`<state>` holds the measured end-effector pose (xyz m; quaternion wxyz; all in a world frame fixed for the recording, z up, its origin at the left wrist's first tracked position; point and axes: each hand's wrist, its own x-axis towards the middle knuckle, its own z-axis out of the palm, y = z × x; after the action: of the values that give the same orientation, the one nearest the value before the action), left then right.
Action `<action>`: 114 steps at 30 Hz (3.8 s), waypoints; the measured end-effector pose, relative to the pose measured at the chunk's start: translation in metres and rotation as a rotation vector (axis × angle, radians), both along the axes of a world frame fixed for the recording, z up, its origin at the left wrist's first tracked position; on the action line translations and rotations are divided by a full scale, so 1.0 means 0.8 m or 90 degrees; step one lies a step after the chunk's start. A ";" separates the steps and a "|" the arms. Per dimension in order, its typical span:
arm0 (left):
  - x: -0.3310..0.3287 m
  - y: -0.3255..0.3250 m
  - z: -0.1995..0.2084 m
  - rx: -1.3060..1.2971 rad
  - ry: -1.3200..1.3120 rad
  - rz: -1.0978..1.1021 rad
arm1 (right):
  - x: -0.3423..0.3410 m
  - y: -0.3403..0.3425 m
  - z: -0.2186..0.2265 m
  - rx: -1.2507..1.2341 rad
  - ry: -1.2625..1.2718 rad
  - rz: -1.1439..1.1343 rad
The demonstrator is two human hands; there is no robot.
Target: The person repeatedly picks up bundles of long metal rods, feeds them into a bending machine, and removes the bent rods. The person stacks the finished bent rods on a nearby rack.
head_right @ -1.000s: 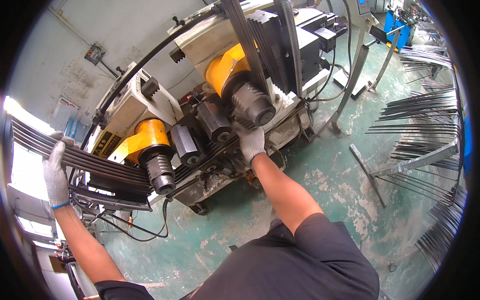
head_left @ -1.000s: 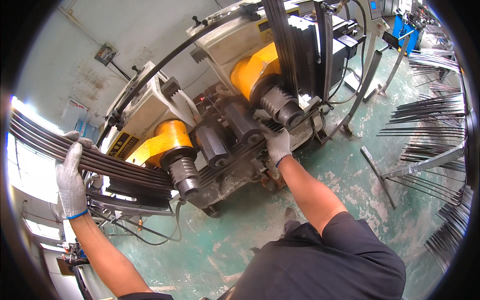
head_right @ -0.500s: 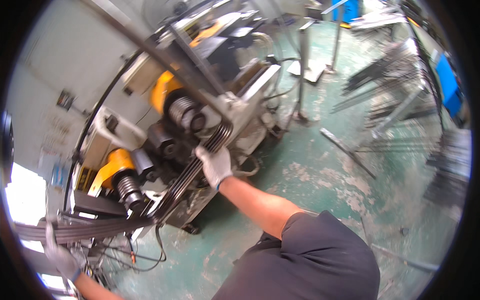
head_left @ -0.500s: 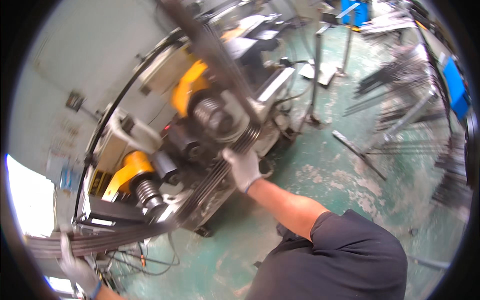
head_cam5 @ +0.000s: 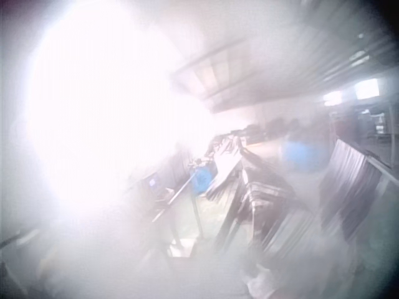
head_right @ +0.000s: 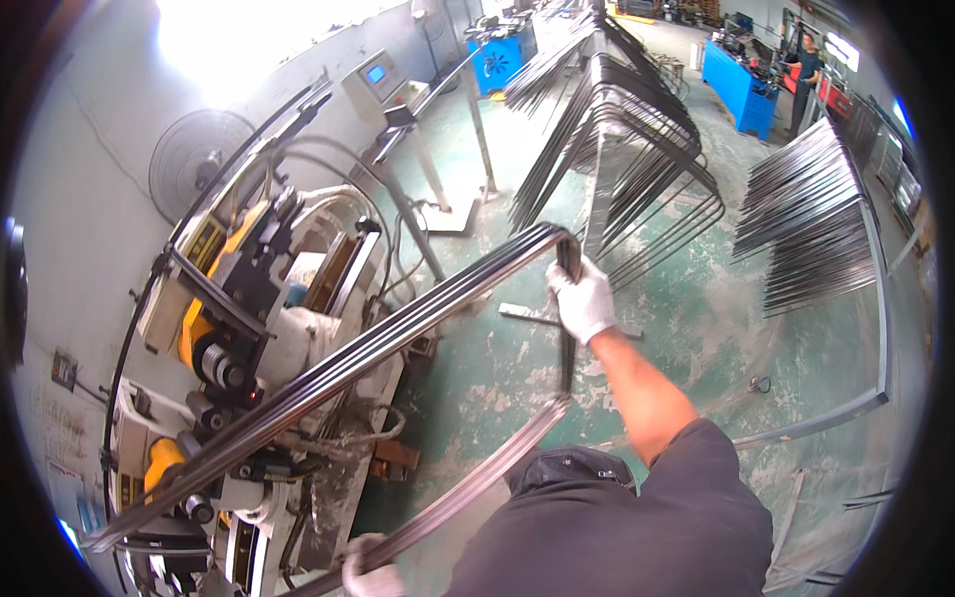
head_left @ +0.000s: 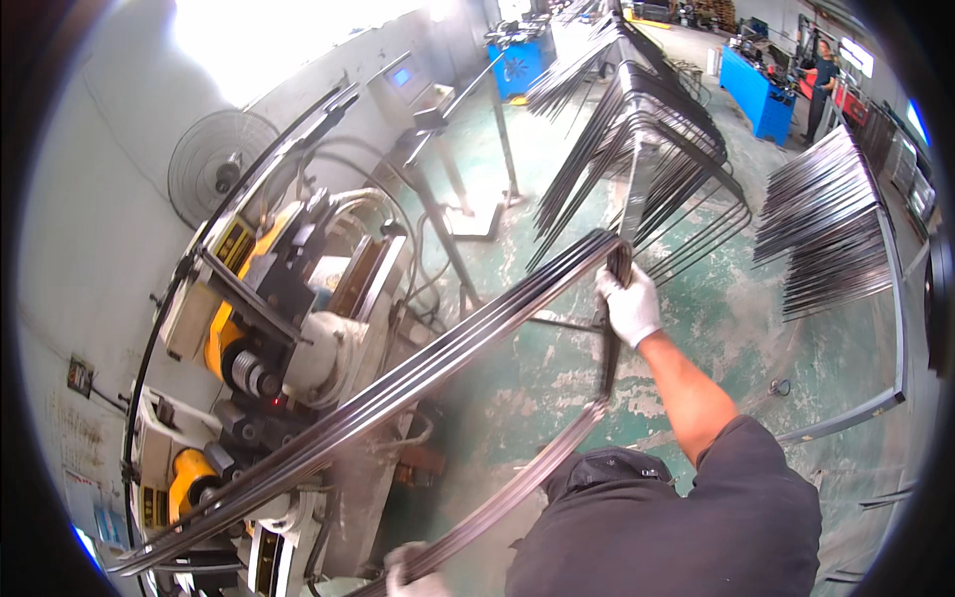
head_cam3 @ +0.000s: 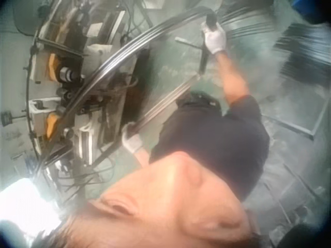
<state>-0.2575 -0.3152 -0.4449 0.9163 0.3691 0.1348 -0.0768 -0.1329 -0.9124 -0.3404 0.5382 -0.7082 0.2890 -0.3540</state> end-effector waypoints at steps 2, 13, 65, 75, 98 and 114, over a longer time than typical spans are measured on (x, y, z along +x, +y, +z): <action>-0.014 -0.130 -0.001 -0.078 0.149 0.035 | -0.015 -0.077 0.035 -0.061 0.039 -0.039; 0.076 -0.537 -0.138 -0.127 0.353 -0.202 | 0.085 -0.528 0.039 -0.494 0.294 -0.139; -0.713 -0.104 -0.268 0.469 0.677 0.575 | -0.054 0.669 -0.503 -0.606 0.479 1.099; -0.929 0.086 -0.149 0.001 0.558 1.289 | -0.632 1.253 -0.314 -0.816 0.120 1.527; -1.392 0.141 -0.181 -0.051 0.933 1.249 | -1.396 1.424 -0.439 -1.137 -0.055 1.572; -1.355 0.331 -0.125 0.039 0.799 1.042 | -1.359 1.534 -0.463 -0.883 0.771 1.908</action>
<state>-1.3414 -0.0501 -0.5448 0.4430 0.0808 0.8007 0.3951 -1.2203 0.3151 -0.7107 0.1762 0.4377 0.6020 -0.6442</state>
